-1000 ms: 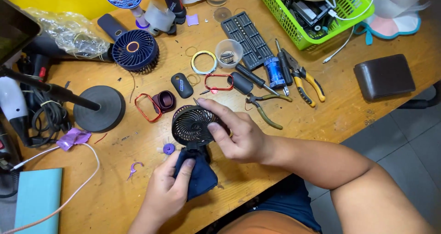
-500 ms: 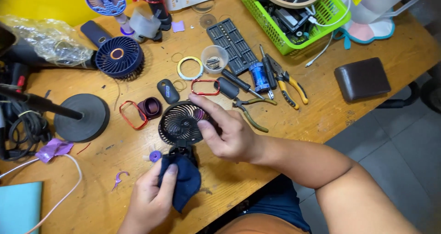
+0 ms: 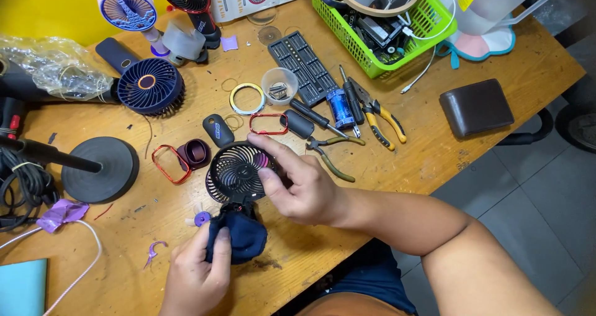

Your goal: Cleaning the blades and housing of a small handheld fan with a cloth and reassembling it.

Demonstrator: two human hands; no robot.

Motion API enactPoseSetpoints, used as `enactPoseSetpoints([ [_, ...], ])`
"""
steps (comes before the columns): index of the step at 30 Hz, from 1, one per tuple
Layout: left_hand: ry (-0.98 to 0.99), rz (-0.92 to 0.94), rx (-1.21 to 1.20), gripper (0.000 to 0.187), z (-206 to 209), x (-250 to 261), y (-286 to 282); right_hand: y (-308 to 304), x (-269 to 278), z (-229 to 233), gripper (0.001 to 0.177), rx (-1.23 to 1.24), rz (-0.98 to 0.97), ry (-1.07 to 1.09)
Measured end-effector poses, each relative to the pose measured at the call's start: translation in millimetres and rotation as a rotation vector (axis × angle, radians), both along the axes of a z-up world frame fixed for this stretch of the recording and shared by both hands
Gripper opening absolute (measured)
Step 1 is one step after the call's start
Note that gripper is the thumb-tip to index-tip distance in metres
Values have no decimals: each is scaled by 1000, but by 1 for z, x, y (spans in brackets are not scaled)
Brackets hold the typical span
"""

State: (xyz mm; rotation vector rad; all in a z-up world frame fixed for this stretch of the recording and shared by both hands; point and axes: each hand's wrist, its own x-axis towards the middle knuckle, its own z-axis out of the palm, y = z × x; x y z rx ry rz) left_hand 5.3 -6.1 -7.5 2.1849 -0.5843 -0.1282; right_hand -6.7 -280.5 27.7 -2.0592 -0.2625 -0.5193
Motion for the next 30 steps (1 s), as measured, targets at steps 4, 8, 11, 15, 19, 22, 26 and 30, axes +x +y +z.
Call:
enactPoseSetpoints([
  [4, 17, 69, 21, 31, -1, 1, 3, 4, -2, -2, 62, 13, 177, 131],
  [8, 17, 49, -15, 31, -4, 1, 2, 4, 0, -5, 62, 35, 188, 149],
  [11, 1, 27, -8, 39, -2, 1, 1, 0, 3, -1, 55, 55, 60, 63],
  [15, 50, 42, -45, 37, -1, 0, 1, 1, 2, 3, 56, 59, 73, 103],
  [19, 142, 47, -58, 22, 1, 0, 2, 6, -1, -4, 60, 30, 199, 185],
  [22, 50, 10, -63, 30, -3, 1, 1, 0, 2, -5, 55, 42, 89, 81],
  [26, 109, 25, -85, 33, 2, 0, 2, 0, 3, 0, 54, 95, 48, 45],
  [30, 94, 33, -83, 26, 9, 1, -1, 4, 0, -2, 58, 16, 187, 138],
])
